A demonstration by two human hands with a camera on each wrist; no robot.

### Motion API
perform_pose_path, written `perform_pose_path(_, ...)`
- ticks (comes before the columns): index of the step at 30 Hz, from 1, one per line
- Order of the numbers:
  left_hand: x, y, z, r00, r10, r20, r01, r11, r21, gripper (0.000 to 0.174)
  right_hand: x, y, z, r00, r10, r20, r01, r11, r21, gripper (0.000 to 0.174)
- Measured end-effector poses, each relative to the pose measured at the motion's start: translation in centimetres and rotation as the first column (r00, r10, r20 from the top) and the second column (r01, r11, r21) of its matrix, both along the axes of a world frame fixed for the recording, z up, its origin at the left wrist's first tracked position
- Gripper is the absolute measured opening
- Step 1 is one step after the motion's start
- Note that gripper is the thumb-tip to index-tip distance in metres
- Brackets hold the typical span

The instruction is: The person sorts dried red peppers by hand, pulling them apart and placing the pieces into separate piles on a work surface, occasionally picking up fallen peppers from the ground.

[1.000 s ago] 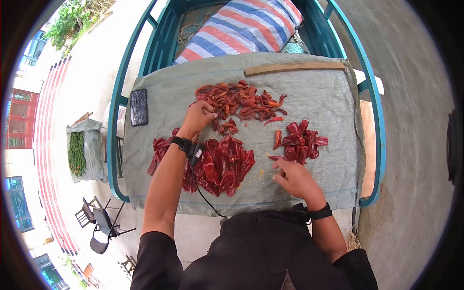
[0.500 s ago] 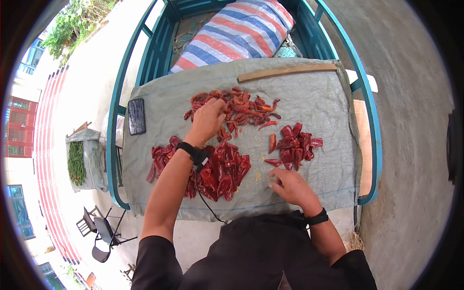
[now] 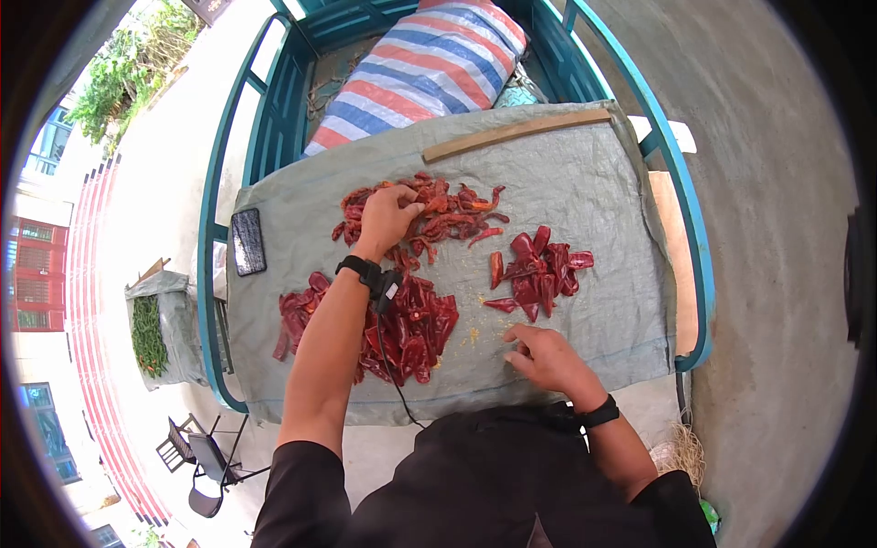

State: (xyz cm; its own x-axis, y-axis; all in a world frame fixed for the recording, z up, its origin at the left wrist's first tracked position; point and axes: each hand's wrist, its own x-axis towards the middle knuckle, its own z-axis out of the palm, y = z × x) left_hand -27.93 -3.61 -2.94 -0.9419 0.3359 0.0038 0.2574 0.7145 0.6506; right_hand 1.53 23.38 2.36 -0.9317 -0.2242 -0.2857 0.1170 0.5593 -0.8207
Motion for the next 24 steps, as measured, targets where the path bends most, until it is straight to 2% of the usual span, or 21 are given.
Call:
perform_pose_path(2, -0.3, -0.6, 0.1, 0.992, 0.020, 0.128, -0.040, 0.987, 0.156, 0.036, 0.1, 0.1, -0.1, 1.000, 0.005, 0.013, -0.005, 1.000, -0.013, 0.029)
perform_pose_path(5, -0.3, -1.1, 0.6, 0.987, 0.061, 0.152, -0.081, 0.988, 0.131, 0.036, 0.2, 0.1, -0.4, 1.000, 0.024, 0.005, -0.024, 1.000, -0.014, 0.030)
perform_pose_path(8, 0.2, -1.3, 1.2, 0.988, 0.153, 0.001, -0.153, 0.984, 0.091, 0.034, 0.3, -0.1, 0.0, 0.999, 0.041, 0.005, -0.041, 0.999, -0.012, 0.030)
perform_pose_path(13, 1.3, -3.2, 4.1, 0.989, 0.146, 0.012, -0.146, 0.987, 0.068, 0.028, 0.6, 0.6, -0.5, 0.999, 0.051, 0.004, -0.051, 0.998, -0.023, 0.029)
perform_pose_path(14, 2.0, -3.7, 5.3, 0.991, 0.134, 0.026, -0.136, 0.988, 0.071, 0.026, 0.5, 0.8, -0.6, 0.999, 0.052, 0.018, -0.051, 0.998, -0.029, 0.029)
perform_pose_path(15, 3.0, -4.2, 6.4, 0.979, 0.146, 0.143, -0.168, 0.974, 0.155, 0.025, 0.6, 0.9, -0.7, 0.998, 0.053, 0.030, -0.052, 0.998, -0.034, 0.029)
perform_pose_path(19, 7.9, -5.4, 10.4, 0.966, 0.178, 0.189, -0.228, 0.929, 0.293, 0.022, 0.3, 0.9, -2.1, 0.997, 0.070, 0.032, -0.067, 0.993, -0.100, 0.031)
perform_pose_path(24, 14.2, -6.4, 10.2, 0.946, 0.230, 0.227, -0.303, 0.877, 0.372, 0.020, -2.3, -1.3, -3.8, 0.998, 0.033, 0.060, -0.020, 0.979, -0.202, 0.044)
